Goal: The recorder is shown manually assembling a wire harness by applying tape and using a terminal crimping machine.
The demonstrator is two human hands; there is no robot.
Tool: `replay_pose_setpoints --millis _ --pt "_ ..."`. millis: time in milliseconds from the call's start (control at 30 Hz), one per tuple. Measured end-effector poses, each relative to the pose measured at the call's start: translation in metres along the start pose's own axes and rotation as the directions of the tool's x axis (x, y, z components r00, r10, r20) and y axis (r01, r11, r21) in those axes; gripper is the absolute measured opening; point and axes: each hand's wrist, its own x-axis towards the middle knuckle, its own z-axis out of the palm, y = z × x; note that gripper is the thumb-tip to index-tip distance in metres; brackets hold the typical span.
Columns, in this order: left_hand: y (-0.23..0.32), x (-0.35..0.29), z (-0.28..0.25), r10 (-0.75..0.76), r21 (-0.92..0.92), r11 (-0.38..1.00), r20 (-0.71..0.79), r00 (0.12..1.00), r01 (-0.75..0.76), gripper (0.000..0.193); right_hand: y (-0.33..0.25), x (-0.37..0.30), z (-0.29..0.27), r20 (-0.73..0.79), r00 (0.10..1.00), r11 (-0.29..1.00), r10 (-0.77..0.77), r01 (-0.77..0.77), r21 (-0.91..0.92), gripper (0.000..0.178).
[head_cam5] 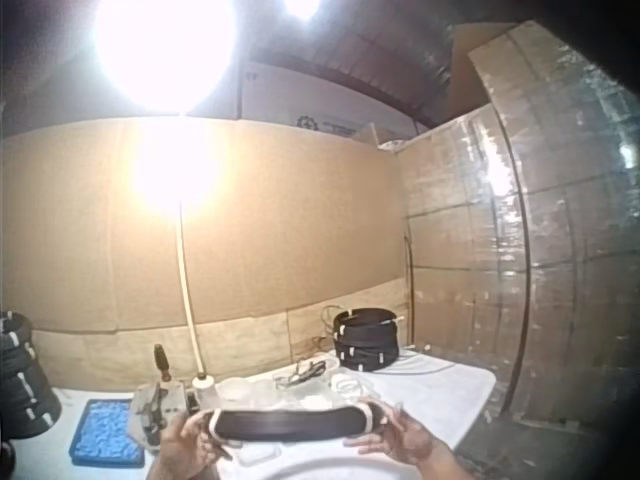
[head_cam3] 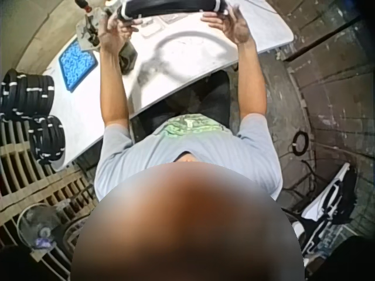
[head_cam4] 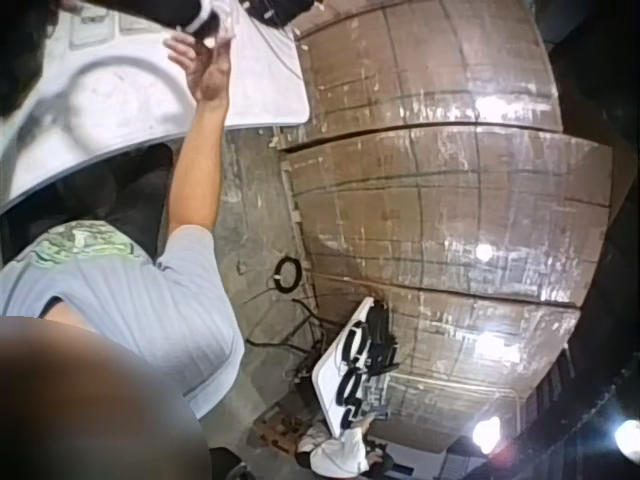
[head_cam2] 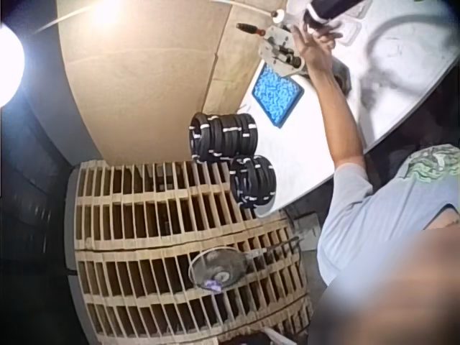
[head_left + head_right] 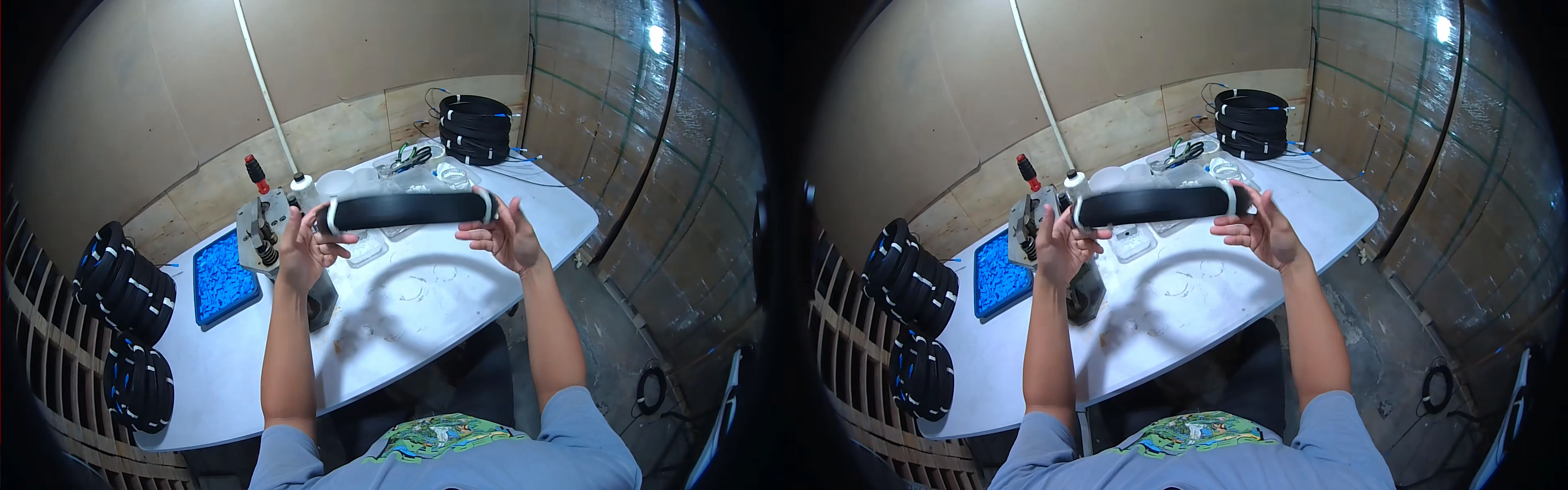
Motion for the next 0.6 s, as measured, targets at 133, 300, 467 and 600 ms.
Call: replay_pose_setpoints --millis 133,300,467,600 --pt "0.016 -0.004 0.020 -0.091 0.221 0.968 -0.126 0.988 0.117 0.050 -0.027 0.002 0.035 -0.335 0.937 0.845 0.103 -0.260 -0.468 0.054" --pt "0.019 -0.002 0.008 -0.219 0.548 0.757 -0.301 0.928 0.356 0.039 -0.021 0.016 0.000 -0.344 0.939 0.644 -0.011 -0.257 -0.720 0.041" --pt "-0.021 0.004 0.021 -0.034 0.501 0.822 -0.433 0.901 0.272 0.036 0.014 0.023 0.007 -0.353 0.881 0.702 -0.314 -0.035 -0.712 0.050" --pt "-0.046 0.009 0.040 0.034 0.193 0.977 -0.567 0.823 0.093 0.032 0.036 0.027 0.025 -0.539 0.824 0.945 -0.176 -0.013 -0.328 0.046"
